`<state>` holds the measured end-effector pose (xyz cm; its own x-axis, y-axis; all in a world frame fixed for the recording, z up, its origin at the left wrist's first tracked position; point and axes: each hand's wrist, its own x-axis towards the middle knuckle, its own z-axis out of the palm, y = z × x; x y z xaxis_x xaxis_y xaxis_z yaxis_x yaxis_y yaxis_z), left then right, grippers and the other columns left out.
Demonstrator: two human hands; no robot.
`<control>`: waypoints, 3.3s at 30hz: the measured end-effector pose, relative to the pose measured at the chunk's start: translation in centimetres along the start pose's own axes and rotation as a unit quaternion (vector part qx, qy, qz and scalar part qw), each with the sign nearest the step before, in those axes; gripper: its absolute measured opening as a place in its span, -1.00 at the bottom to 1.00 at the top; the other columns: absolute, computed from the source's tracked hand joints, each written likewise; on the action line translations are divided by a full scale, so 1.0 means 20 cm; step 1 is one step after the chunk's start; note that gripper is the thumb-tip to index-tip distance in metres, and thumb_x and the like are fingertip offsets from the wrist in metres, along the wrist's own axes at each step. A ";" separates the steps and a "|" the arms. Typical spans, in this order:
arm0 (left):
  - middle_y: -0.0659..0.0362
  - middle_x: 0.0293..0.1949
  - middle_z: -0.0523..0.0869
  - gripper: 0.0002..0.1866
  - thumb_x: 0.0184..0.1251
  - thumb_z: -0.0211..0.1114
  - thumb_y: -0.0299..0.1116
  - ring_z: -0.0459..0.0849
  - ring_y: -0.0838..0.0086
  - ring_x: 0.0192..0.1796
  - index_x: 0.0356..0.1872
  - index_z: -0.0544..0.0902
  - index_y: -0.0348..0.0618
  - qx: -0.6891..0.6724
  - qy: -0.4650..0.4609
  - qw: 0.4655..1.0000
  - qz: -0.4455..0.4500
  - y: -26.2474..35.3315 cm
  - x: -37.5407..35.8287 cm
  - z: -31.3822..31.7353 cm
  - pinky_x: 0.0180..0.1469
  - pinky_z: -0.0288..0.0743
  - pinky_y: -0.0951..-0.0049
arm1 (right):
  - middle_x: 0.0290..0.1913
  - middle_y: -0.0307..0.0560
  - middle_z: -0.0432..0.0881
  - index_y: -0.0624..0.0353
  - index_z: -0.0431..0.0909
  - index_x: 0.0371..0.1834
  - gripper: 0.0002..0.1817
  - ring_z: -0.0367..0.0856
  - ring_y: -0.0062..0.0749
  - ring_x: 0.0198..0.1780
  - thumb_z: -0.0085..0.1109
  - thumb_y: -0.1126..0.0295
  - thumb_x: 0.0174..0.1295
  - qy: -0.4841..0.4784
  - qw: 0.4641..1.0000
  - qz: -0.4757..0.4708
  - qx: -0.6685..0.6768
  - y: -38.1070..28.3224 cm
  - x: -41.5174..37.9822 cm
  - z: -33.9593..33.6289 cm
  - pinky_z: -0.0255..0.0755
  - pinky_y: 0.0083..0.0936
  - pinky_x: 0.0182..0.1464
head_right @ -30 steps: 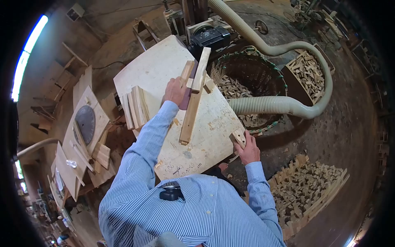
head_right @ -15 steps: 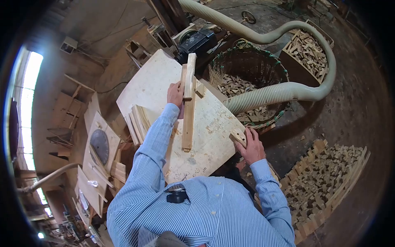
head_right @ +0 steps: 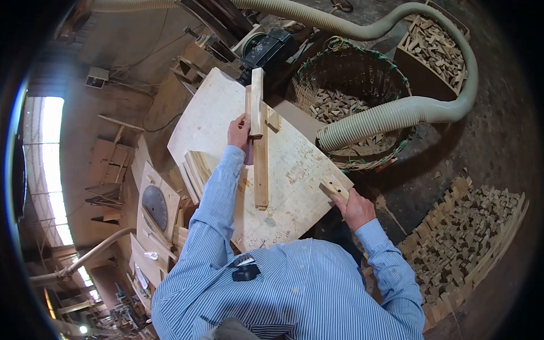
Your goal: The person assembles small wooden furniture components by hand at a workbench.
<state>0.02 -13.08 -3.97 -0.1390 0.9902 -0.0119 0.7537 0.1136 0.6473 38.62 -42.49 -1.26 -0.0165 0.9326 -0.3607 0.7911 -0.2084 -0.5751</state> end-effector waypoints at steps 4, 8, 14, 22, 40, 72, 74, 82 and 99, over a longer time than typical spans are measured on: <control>-0.07 0.01 0.70 -0.49 0.46 0.42 -0.24 0.72 0.16 0.08 0.40 0.70 -0.08 0.011 0.005 1.000 0.014 0.01 0.00 -0.01 0.26 0.60 0.20 | -0.28 0.35 0.78 0.37 0.55 0.03 -0.33 0.81 0.26 -0.21 0.11 -0.20 0.54 0.031 0.999 -0.015 -0.006 0.02 0.01 0.05 0.69 0.06 -0.15; -0.06 0.01 0.71 -0.49 0.44 0.42 -0.24 0.73 0.17 0.08 0.38 0.71 -0.08 0.024 0.024 0.999 0.034 -0.02 0.02 -0.01 0.26 0.60 0.21 | -0.28 0.35 0.78 0.37 0.56 0.06 -0.33 0.81 0.26 -0.22 0.11 -0.20 0.54 0.043 0.999 -0.024 0.006 0.04 0.02 0.07 0.71 0.05 -0.15; -0.10 0.05 0.75 -0.48 0.43 0.42 -0.23 0.75 0.15 0.10 0.38 0.71 -0.07 0.013 0.021 0.999 0.044 -0.09 0.09 -0.01 0.26 0.61 0.20 | -0.30 0.35 0.78 0.36 0.55 -0.02 -0.34 0.82 0.28 -0.24 0.09 -0.20 0.55 0.047 0.998 -0.028 -0.023 0.08 0.04 0.12 0.72 0.06 -0.15; -0.15 0.03 0.78 -0.49 0.45 0.42 -0.18 0.78 0.09 0.09 0.37 0.73 -0.05 0.019 0.061 0.995 0.073 -0.13 0.13 0.02 0.23 0.63 0.15 | -0.25 0.38 0.78 0.37 0.57 -0.02 -0.28 0.81 0.31 -0.17 0.03 -0.27 0.56 0.092 0.993 -0.070 0.008 0.12 0.09 0.21 0.68 0.11 -0.05; -0.22 0.05 0.77 -0.48 0.44 0.44 -0.13 0.78 0.02 0.13 0.36 0.73 -0.09 0.026 0.059 0.997 0.046 -0.13 0.16 0.04 0.28 0.62 0.10 | -0.21 0.36 0.80 0.32 0.62 0.03 -0.24 0.82 0.30 -0.13 0.01 -0.33 0.53 0.088 0.995 -0.035 -0.025 0.09 0.08 0.20 0.69 0.11 0.03; 0.12 -0.22 0.84 -0.70 0.45 0.53 -0.34 0.75 0.55 -0.34 0.02 0.80 -0.39 -0.177 0.059 0.976 -0.116 0.03 -0.10 0.03 -0.31 0.69 0.53 | -0.22 0.34 0.81 0.33 0.62 0.04 -0.28 0.83 0.26 -0.16 0.09 -0.27 0.50 0.037 0.999 0.001 0.022 0.04 0.00 0.03 0.69 0.09 0.00; 0.13 -0.24 0.85 -0.72 0.45 0.53 -0.37 0.74 0.55 -0.36 0.01 0.81 -0.39 -0.195 0.065 0.972 -0.112 0.00 -0.06 0.04 -0.32 0.68 0.54 | -0.23 0.34 0.81 0.32 0.62 0.04 -0.29 0.83 0.26 -0.16 0.09 -0.27 0.50 0.033 0.999 -0.003 0.019 0.04 0.00 0.02 0.69 0.08 -0.01; 0.12 -0.33 0.86 -0.75 0.39 0.56 -0.39 0.73 0.55 -0.40 -0.04 0.84 -0.37 -0.204 0.080 0.971 -0.094 0.04 0.06 0.06 -0.36 0.64 0.48 | -0.26 0.34 0.80 0.34 0.63 0.01 -0.32 0.83 0.25 -0.20 0.12 -0.22 0.51 0.044 0.999 -0.007 0.016 0.03 0.00 0.02 0.70 0.07 -0.05; 0.04 -0.29 0.86 -0.74 0.42 0.52 -0.29 0.79 0.37 -0.26 -0.06 0.86 -0.29 -0.052 0.147 0.986 -0.061 0.19 0.02 0.03 -0.10 0.68 0.31 | -0.28 0.35 0.79 0.40 0.58 0.06 -0.29 0.83 0.24 -0.22 0.09 -0.22 0.53 0.046 0.998 -0.031 0.000 0.07 0.05 0.12 0.71 0.06 -0.09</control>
<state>3.19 -12.14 -1.87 -0.4161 0.9018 0.1167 0.6515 0.2061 0.7301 38.28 -42.45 -4.19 -0.0085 0.9667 -0.2557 0.7909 -0.1500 -0.5932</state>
